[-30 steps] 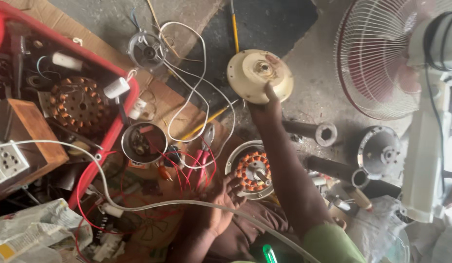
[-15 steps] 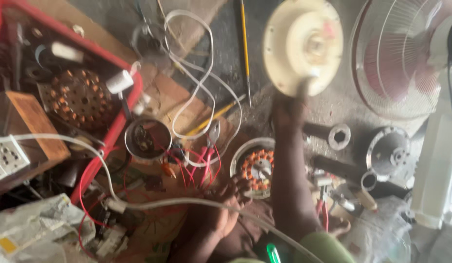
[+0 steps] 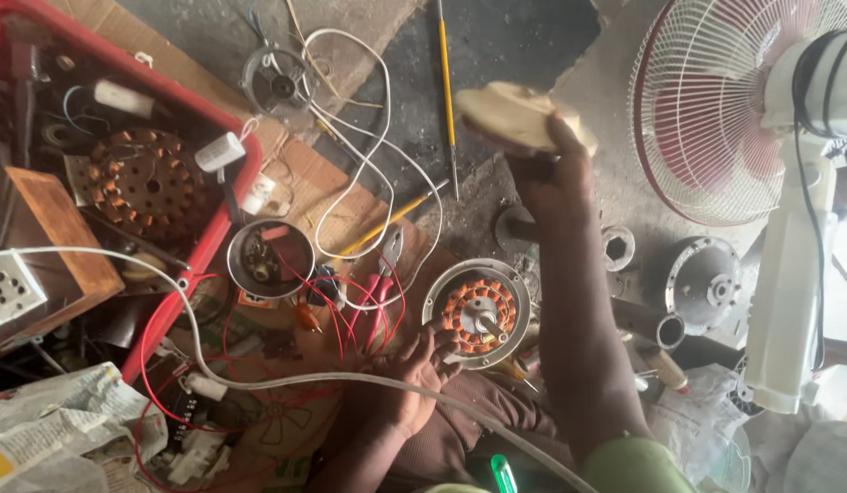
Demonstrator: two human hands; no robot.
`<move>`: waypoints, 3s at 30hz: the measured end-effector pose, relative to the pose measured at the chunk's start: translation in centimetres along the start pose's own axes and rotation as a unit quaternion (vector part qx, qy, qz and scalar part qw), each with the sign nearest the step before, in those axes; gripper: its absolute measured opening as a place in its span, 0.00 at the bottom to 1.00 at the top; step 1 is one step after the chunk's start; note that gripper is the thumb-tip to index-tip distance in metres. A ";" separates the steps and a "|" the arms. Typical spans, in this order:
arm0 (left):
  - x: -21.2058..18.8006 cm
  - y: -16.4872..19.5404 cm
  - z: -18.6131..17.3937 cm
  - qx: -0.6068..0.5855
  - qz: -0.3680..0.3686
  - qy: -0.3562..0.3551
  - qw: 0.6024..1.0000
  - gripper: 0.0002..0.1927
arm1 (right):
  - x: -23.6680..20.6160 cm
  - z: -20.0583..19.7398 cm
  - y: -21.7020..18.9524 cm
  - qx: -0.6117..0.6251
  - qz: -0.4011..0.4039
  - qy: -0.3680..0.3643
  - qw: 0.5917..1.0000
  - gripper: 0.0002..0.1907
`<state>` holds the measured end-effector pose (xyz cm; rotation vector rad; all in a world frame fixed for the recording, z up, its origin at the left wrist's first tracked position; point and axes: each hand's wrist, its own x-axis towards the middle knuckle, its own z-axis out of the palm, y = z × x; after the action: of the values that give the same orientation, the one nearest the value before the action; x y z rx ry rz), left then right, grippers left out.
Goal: The person disassembles a ceiling fan motor by removing the outer casing and inspecting the internal windings. They use a screwdriver to loosen screws and a hammer to tap components, then reassemble the casing and secure it with screws.
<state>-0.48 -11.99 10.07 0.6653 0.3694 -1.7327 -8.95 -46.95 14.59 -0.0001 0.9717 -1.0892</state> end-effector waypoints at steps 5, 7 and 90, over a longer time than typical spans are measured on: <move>-0.5 -0.5 0.0 0.000 0.015 -0.008 1.000 0.25 | -1.8 -1.3 4.0 -0.561 -0.194 -0.070 0.802 0.26; -0.7 -0.5 0.0 0.000 0.007 0.006 1.000 0.26 | -2.9 -2.1 7.3 -0.793 -0.273 -0.019 0.545 0.19; -6.8 -6.6 -2.3 0.794 0.194 0.043 0.575 0.16 | -29.0 -24.6 4.7 -0.401 -0.097 0.070 0.908 0.42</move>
<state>-5.23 -3.60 11.70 1.8841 -1.4416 -1.1628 -24.97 -12.21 16.73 -0.7127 1.5187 -0.8045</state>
